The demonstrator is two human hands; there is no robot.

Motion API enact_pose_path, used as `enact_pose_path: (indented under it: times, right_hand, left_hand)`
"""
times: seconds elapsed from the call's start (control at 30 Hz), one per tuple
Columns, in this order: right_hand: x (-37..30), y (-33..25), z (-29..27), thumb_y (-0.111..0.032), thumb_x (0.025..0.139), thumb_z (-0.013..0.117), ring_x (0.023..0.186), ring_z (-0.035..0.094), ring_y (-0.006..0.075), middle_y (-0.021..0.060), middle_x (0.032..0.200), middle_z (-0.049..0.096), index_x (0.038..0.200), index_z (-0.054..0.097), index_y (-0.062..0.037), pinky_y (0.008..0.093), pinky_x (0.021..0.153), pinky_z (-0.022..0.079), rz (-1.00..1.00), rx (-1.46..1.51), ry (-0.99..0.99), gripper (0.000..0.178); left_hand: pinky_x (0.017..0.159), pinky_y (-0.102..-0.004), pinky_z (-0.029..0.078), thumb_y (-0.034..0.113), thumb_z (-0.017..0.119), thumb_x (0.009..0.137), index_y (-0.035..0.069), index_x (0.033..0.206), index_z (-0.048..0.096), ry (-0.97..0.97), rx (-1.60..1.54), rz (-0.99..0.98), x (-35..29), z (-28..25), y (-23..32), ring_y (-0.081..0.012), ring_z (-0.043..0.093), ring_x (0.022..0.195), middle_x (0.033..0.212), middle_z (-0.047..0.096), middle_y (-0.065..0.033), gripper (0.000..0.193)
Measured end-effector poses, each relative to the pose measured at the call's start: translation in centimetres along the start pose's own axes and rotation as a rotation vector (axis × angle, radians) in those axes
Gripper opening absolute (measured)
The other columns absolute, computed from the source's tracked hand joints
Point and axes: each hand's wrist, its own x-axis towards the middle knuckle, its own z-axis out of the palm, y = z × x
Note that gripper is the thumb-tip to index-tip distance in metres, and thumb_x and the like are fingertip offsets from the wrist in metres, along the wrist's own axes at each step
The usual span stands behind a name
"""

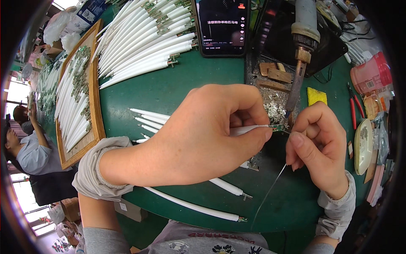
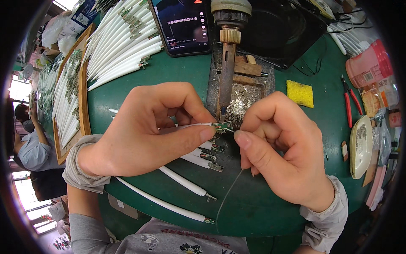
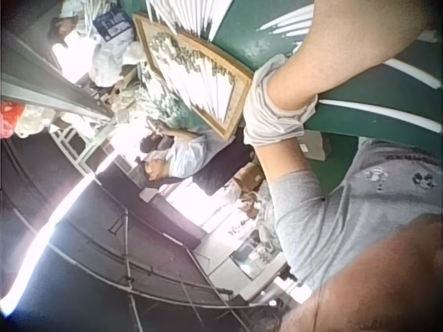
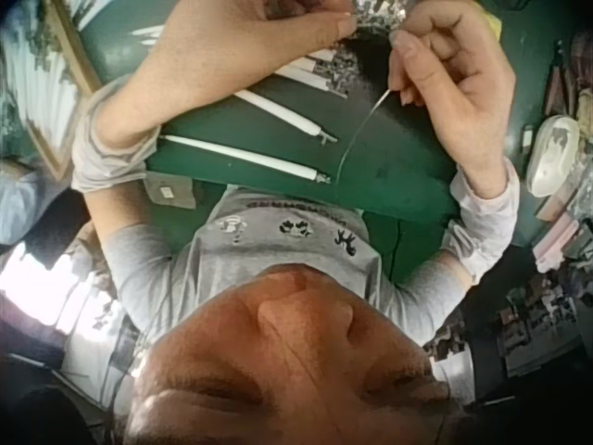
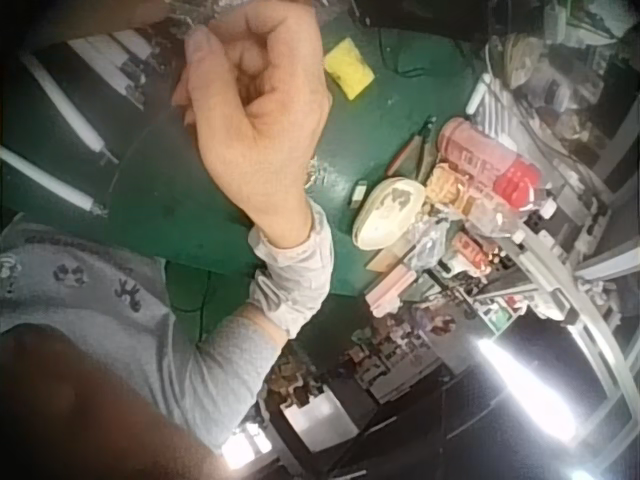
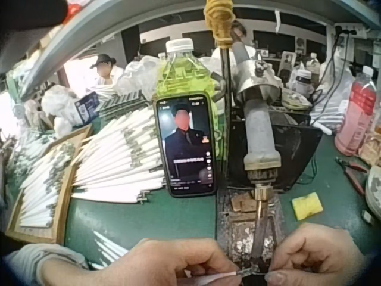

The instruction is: The person solders electrical wires onto small circuit boards at the base of LED light tubes using a soldering iron and solder wire.

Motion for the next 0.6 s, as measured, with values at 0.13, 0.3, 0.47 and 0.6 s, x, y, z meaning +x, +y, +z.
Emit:
enact_pose_path:
  times: [0.13, 0.3, 0.47, 0.6]
  right_hand:
    - [-0.12, -0.06, 0.43, -0.003, 0.09, 0.057, 0.054, 0.053, 0.0052, 0.0042, 0.071, 0.055, 0.093, 0.046, 0.0021, 0.0169, 0.046, 0.038, -0.01, 0.068, 0.04, 0.012]
    - [-0.17, 0.43, 0.82, -0.002, 0.09, 0.057, 0.056, 0.054, 0.006, 0.0041, 0.074, 0.053, 0.093, 0.046, 0.0028, 0.0169, 0.047, 0.038, -0.086, 0.07, 0.098, 0.012]
    - [-0.11, 0.76, 0.94, -0.002, 0.09, 0.056, 0.058, 0.055, 0.0063, 0.0048, 0.075, 0.054, 0.094, 0.045, 0.0029, 0.0171, 0.047, 0.04, -0.092, 0.082, 0.108, 0.013]
    - [-0.08, 0.75, 0.95, -0.002, 0.09, 0.056, 0.06, 0.055, 0.0068, 0.0052, 0.076, 0.054, 0.094, 0.045, 0.0028, 0.0174, 0.048, 0.041, -0.115, 0.092, 0.113, 0.013]
  left_hand:
    - [0.062, -0.0175, 0.043, 0.003, 0.066, 0.085, -0.002, 0.088, 0.06, 0.003, -0.013, -0.027, -0.05, -0.05, 0.25, -0.0029, 0.053, 0.073, 0.079, 0.06, -0.0015, 0.008]
    - [0.058, -0.017, 0.04, 0.001, 0.065, 0.085, -0.002, 0.086, 0.059, 0.018, -0.001, 0.084, 0.17, 0.02, -0.3, -0.002, 0.051, 0.071, 0.078, 0.056, 0.0009, 0.006]
    - [0.057, -0.0166, 0.038, 0.0, 0.065, 0.084, -0.001, 0.085, 0.059, 0.012, -0.015, 0.094, 0.17, -0.04, -0.14, -0.0016, 0.049, 0.07, 0.077, 0.055, 0.0015, 0.005]
    - [0.057, -0.0163, 0.037, 0.0, 0.065, 0.084, -0.002, 0.085, 0.06, 0.022, -0.036, 0.122, 0.16, 0.07, -0.25, -0.0015, 0.049, 0.07, 0.078, 0.054, 0.0012, 0.005]
